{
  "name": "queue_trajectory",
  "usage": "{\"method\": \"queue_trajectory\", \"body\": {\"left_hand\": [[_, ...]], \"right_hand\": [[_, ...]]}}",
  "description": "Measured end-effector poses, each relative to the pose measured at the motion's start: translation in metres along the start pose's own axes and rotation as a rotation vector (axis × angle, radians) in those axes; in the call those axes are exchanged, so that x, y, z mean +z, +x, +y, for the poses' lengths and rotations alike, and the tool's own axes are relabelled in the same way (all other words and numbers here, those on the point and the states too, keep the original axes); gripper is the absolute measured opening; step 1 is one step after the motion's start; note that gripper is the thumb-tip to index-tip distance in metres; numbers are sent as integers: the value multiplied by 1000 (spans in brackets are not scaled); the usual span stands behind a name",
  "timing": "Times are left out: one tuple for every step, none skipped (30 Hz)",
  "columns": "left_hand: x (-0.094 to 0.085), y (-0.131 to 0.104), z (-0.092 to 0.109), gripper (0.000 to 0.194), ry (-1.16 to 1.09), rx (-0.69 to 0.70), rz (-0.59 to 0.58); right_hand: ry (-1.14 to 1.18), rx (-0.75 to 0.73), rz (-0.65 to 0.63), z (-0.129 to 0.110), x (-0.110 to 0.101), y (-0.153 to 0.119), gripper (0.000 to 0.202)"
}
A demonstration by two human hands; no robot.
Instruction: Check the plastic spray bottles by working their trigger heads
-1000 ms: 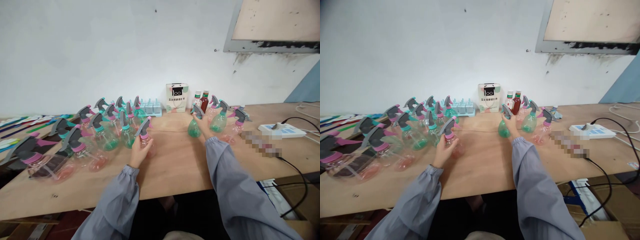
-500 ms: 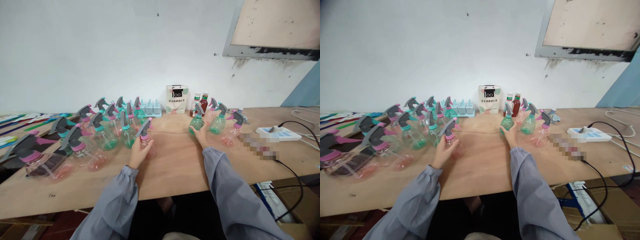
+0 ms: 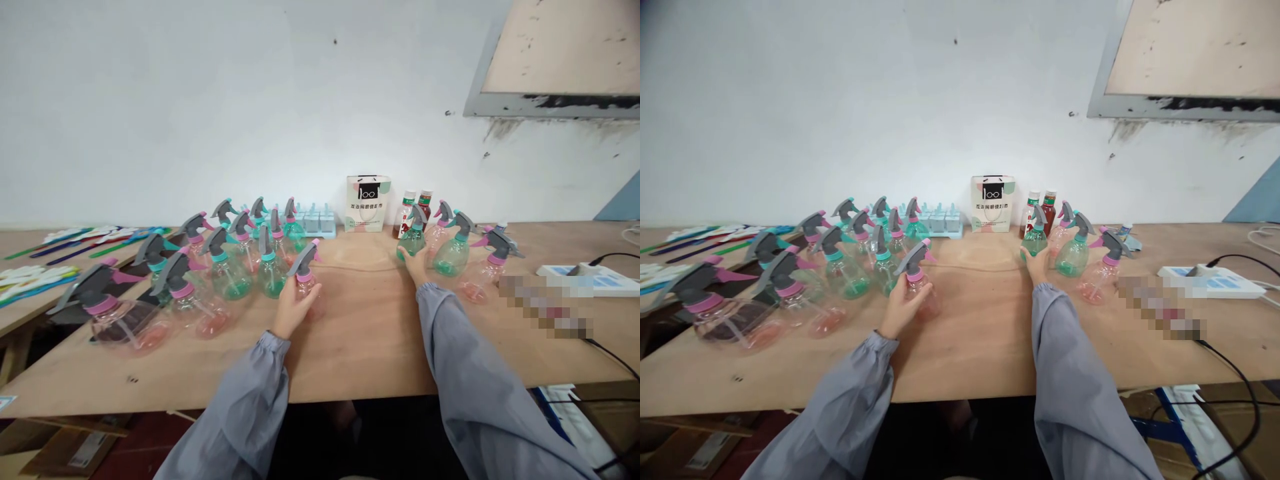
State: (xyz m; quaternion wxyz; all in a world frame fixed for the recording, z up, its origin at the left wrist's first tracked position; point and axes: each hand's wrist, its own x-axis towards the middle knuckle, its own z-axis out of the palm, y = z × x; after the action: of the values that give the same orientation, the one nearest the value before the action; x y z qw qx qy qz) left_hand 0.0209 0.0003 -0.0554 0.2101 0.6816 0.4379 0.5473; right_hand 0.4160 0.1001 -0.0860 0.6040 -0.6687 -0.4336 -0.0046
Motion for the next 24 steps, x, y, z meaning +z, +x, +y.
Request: {"method": "queue_trajectory", "body": {"left_hand": [[0,0,1,44,-4,-3,-3],[0,0,1,43,-9,-6,-7],[0,-1,1,43,-13,-9,-13],[0,-1,1,42,-16,-12,-19],[0,-1,1,42,-16,-14,-24],[0,-1,0,42,-14,-16,-28],[-1,-1,-1,43,-10,-15,-36],[-1,0,-2,45,-8,-11,-52],[-1,0,-3,47,-12,-1,-78],[-1,0,-5,50,-25,16,-113],[-1,-1,-6,53,-44,35,-156],[-1,-1,-6,56,-65,55,-204],[1,-2,-5,60,-87,72,-255],[2,-4,-4,64,-105,87,-306],[5,-6,-3,68,-118,99,-353],[8,-7,-1,72,-130,110,-397],[11,-9,1,76,-139,123,-438],[15,-11,3,80,-146,135,-477],[20,-12,4,83,-152,146,-515],[23,-14,5,86,-157,154,-552],[27,-14,5,88,-161,161,-581],[30,-15,4,89,-160,169,-602],[32,-16,4,91,-150,178,-610],[33,-16,3,92,-125,184,-604]], "right_hand": [[-5,11,4,-1,1,0,104],[-10,29,11,-2,1,0,106],[-13,48,18,-4,2,0,109],[-12,63,23,-6,2,-1,112],[-5,71,25,-8,2,-3,114],[6,77,28,-10,1,-5,115],[19,82,40,-12,0,-7,115],[34,88,68,-15,-2,-11,112],[47,100,115,-18,-4,-17,108],[57,111,169,-21,-7,-24,102],[69,114,220,-25,-9,-33,96],[86,100,250,-30,-11,-43,91],[111,67,249,-35,-13,-56,86],[149,14,213,-42,-13,-70,82],[202,-50,143,-50,-12,-85,78],[265,-112,53,-59,-9,-100,75],[333,-160,-56,-69,-5,-114,72],[409,-191,-170,-80,0,-127,72],[494,-215,-290,-91,5,-138,73],[575,-235,-415,-102,11,-147,76],[640,-237,-510,-113,16,-153,79],[684,-231,-570,-124,20,-157,82],[703,-225,-603,-133,22,-158,85],[694,-222,-602,-141,23,-157,87]]}}
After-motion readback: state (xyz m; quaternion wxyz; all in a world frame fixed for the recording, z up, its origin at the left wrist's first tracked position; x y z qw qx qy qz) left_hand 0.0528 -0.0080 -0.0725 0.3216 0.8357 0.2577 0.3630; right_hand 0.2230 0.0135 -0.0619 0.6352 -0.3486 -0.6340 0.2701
